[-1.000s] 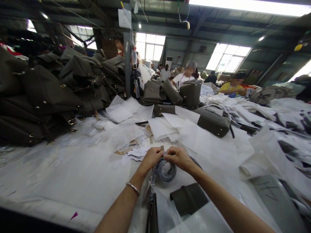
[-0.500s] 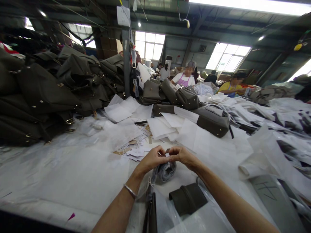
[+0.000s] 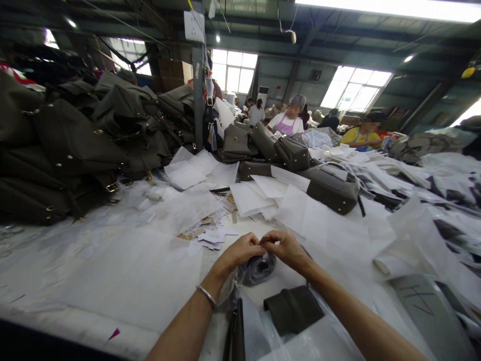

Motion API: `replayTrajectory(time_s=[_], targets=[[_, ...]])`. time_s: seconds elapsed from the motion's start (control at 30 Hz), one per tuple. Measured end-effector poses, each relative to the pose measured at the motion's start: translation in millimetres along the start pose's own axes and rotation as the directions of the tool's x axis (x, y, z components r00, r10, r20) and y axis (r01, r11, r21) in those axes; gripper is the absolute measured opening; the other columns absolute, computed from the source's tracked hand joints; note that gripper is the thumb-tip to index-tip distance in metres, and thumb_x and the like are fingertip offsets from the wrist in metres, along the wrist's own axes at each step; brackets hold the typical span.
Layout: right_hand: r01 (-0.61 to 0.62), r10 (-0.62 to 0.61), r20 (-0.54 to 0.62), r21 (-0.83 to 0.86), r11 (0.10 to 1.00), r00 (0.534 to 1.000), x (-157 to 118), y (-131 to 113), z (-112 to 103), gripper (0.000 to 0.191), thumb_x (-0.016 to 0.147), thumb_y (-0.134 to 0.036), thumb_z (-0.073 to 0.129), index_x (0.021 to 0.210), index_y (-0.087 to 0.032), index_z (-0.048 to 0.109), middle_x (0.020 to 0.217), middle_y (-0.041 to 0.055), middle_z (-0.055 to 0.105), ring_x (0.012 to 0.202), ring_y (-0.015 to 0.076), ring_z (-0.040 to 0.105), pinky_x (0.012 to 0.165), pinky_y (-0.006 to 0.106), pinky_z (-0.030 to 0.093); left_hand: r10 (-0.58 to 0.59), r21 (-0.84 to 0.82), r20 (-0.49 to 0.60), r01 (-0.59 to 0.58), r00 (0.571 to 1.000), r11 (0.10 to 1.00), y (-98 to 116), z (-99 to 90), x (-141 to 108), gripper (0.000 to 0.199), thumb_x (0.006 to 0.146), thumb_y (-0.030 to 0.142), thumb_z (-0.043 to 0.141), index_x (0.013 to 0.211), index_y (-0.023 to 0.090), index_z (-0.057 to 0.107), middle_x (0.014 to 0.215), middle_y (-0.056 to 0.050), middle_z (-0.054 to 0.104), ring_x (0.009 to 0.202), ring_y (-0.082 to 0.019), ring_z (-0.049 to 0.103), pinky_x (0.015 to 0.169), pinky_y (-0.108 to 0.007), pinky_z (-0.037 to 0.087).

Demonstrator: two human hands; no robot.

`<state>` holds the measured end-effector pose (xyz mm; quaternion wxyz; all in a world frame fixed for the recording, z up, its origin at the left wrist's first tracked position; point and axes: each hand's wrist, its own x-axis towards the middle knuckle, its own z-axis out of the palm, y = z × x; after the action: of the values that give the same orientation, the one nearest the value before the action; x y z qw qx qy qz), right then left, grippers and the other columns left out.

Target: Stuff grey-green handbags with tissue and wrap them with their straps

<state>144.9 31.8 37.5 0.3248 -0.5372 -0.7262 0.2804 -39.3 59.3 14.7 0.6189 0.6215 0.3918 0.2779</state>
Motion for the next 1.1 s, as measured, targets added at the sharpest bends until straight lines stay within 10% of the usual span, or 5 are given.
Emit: replayTrajectory(time_s=[0.2, 0.57, 0.77, 1.1], targets=[[0.271, -0.287, -0.136, -0.13, 0.954, 0.948, -9, 1, 3, 0.017, 0.082, -0.013, 0.061, 0.086, -0.021, 0.075, 0.082, 0.0034, 0.074, 0.076, 0.0177, 0.068, 0.073, 0.029, 0.053, -0.034, -0.14, 0.022, 0.036, 0.999, 0.989, -5, 3.3, 3, 0.025, 0.063, 0.026, 0.067, 0.083, 0.018, 0.054, 0.063, 0.006, 0.055, 0.058, -0.011, 0.052, 0.056, -0.022, 0.037], [0.493, -0.496, 0.04, -0.207, 0.845, 0.867, -21, 8, -8, 0.026, 0.092, -0.014, 0.058, 0.112, -0.024, 0.071, 0.11, 0.0079, 0.072, 0.101, 0.0185, 0.068, 0.089, 0.034, 0.057, -0.047, -0.247, 0.099, 0.07, 0.994, 0.967, -10, 2.4, 5, 0.041, 0.061, 0.037, 0.07, 0.09, 0.019, 0.048, 0.07, 0.002, 0.062, 0.06, -0.014, 0.059, 0.06, -0.025, 0.046], [0.522, -0.528, 0.073, -0.317, 0.792, 0.846, -21, 14, -3, 0.031, 0.091, -0.017, 0.062, 0.121, -0.022, 0.066, 0.115, 0.0095, 0.07, 0.106, 0.0208, 0.065, 0.092, 0.036, 0.055, 0.038, -0.018, 0.072, -0.037, 0.997, 0.999, -11, -4.2, 6, 0.043, 0.062, 0.029, 0.07, 0.098, 0.019, 0.049, 0.073, 0.005, 0.058, 0.066, -0.012, 0.055, 0.062, -0.023, 0.041], [0.249, -0.256, 0.013, -0.288, 0.925, 0.967, -9, 32, 28, 0.025, 0.08, -0.005, 0.067, 0.099, -0.02, 0.073, 0.096, 0.0055, 0.074, 0.09, 0.0197, 0.069, 0.085, 0.031, 0.055, 0.173, 0.532, -0.137, -0.075, 0.975, 0.843, -18, 7.3, 7, 0.024, 0.067, 0.013, 0.063, 0.089, 0.021, 0.06, 0.09, -0.002, 0.064, 0.088, -0.02, 0.057, 0.081, -0.03, 0.041]])
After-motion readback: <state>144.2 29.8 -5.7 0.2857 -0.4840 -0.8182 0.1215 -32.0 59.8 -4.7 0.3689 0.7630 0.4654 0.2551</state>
